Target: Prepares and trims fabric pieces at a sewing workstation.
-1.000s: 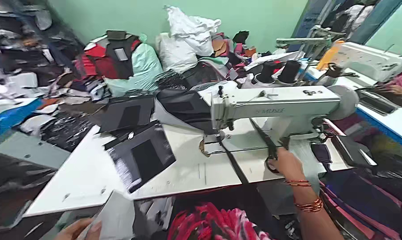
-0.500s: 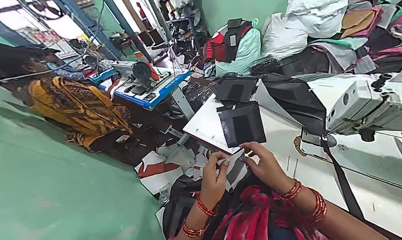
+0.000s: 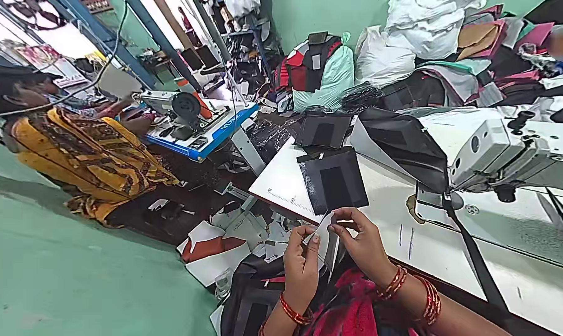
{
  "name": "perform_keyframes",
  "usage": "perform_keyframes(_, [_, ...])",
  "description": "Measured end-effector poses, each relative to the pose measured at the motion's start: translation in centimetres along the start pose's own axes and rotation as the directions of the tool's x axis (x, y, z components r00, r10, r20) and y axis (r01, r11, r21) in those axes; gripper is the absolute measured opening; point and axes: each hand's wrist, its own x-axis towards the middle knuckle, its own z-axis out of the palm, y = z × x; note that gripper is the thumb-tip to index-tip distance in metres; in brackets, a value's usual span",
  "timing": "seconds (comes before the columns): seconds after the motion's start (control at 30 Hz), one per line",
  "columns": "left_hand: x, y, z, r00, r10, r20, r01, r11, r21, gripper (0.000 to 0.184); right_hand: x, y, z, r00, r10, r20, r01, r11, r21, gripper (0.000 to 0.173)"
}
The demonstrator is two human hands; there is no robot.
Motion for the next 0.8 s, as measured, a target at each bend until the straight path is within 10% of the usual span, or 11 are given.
perform_keyframes(0.23, [0.0,-0.5,-0.3,0.996,0.068,-0.053,-0.060,0.988,0.142,0.027,0.1,0.7,0.3,0.984,-0.154,0.085,0.164,0.978,-0.127,0.009])
perform_keyframes(0.4, [0.4,-0.7,-3.1,0.924,0.181,0.337,-0.358,0.720,0.595,0.053,-0.5,0.8,0.9,0.906,-0.120,0.407,0.232,0.943,-0.237,0.026])
perform_keyframes(0.67, [3.1,0.1,-9.0,0.774,-0.332,0.539,-0.129,0.750,0.649,0.037,0.5,1.2,2.5,0.806,-0.329,0.493,0.449,0.882,-0.145,0.014])
perform_keyframes(0.8, [3.7,-0.7,-9.0,0.812,-0.051,0.582,-0.422,0.639,0.644,0.030,3.9,1.7,2.6,0.764,-0.138,0.631,0.284,0.949,-0.136,0.014])
